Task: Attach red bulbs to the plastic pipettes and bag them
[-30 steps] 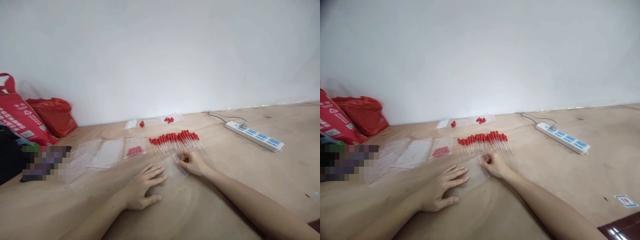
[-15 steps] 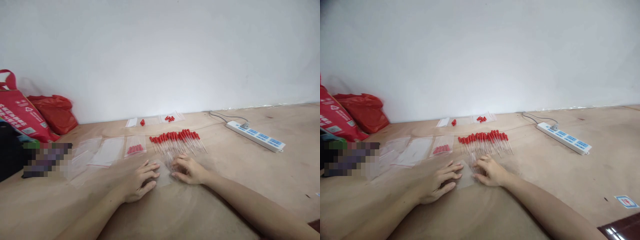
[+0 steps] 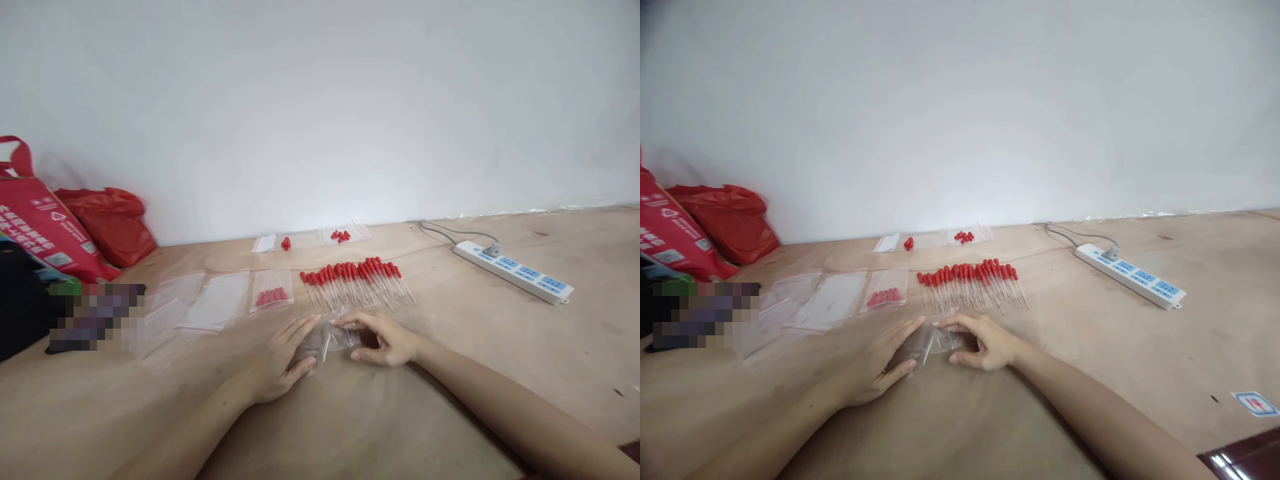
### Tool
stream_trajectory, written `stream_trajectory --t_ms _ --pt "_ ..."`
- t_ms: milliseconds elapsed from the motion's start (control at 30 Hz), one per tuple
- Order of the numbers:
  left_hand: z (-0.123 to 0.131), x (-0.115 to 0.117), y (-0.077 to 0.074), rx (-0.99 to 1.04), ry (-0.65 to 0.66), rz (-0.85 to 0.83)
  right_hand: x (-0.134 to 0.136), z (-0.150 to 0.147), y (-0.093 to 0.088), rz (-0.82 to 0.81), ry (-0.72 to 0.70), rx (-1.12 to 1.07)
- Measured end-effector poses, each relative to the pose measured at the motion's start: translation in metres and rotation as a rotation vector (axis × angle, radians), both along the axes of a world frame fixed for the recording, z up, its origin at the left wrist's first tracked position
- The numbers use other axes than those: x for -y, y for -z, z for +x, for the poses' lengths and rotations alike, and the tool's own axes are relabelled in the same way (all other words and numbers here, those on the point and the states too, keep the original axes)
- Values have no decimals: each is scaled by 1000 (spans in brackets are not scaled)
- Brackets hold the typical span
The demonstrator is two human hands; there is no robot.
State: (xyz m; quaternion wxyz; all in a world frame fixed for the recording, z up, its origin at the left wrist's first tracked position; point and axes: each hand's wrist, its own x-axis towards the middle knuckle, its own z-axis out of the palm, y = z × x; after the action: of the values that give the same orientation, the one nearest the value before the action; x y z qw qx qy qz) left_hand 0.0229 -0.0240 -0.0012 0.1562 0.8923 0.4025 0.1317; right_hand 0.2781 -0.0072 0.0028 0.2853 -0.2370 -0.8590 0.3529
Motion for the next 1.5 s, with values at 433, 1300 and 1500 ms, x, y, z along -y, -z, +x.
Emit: stream_trajectory --t_ms 433,1300,1500 --pt "1 -3 -3 -45 39 -5 -50 10 5 -17 606 28" --pt "0 -3 1 -25 26 21 -72 31 18 -232 868 -566" --pt "0 -4 1 -44 22 20 -41 10 39 -550 848 -846"
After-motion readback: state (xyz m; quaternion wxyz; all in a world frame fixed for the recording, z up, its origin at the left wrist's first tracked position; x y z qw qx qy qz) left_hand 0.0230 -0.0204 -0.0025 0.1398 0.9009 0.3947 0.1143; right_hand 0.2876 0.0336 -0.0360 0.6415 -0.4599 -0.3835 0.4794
